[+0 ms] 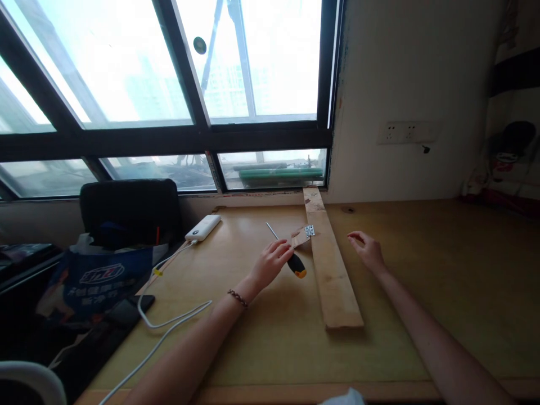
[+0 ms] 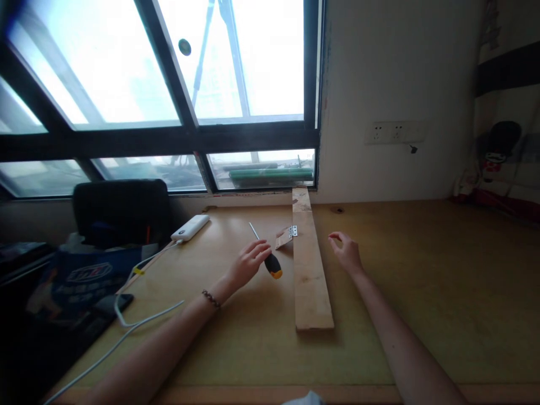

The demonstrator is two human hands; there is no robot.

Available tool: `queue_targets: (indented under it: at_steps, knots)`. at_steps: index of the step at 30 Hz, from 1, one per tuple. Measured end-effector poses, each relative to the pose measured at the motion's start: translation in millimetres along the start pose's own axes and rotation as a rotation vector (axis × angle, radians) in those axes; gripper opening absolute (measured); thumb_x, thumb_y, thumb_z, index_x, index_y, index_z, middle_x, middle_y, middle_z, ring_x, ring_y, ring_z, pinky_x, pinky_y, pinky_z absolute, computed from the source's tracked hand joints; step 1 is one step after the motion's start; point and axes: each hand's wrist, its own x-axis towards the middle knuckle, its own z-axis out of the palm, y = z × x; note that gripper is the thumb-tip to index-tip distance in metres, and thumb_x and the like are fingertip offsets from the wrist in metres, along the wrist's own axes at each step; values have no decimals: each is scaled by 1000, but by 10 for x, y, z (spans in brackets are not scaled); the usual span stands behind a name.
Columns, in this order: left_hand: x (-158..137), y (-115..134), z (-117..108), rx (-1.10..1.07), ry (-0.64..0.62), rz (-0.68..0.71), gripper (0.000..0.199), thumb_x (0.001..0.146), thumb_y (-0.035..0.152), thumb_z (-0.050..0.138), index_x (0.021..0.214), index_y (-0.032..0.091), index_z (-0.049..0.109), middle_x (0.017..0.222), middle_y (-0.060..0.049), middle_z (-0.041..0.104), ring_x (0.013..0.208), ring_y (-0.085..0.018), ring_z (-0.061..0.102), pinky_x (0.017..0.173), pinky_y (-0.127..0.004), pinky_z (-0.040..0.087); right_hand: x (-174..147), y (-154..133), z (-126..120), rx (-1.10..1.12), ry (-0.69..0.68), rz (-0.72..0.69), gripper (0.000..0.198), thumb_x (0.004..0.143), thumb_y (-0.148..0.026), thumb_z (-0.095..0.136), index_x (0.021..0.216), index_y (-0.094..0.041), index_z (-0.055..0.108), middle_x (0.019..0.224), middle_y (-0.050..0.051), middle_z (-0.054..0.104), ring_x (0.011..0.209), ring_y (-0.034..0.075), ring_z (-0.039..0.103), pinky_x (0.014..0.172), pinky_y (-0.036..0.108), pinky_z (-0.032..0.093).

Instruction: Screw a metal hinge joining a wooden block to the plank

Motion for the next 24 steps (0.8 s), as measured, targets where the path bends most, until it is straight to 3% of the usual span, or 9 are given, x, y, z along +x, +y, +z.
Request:
queue_targets:
  at_steps: [5, 12, 24]
  knots:
    - [-171, -145, 69, -49, -159, 90, 29, 85, 12, 39, 104, 21, 59, 112, -6, 61, 117, -19, 47, 98, -40, 40, -231, 126, -72, -256, -7, -63, 20, 81, -32, 44, 79, -20, 59, 82, 9, 64, 82, 24, 58, 76, 39, 45]
    - [-137, -107, 19, -144, -241, 69, 28, 84, 11, 42, 103, 22, 60, 113, -5, 62, 116, -17, 48, 102, -39, 37, -231, 222, -121, -390, -20, -72, 19, 80, -28, 42, 77, -20, 59, 81, 10, 64, 82, 25, 57, 75, 38, 44]
    - [-162, -140, 56, -332, -281, 4, 34, 84, 11, 38, 108, 24, 58, 116, -3, 60, 120, -14, 44, 97, -33, 41, -182, 497, -213, -227, 233, 290, 28, 81, -33, 38, 82, -19, 61, 81, 9, 68, 76, 23, 62, 68, 32, 44]
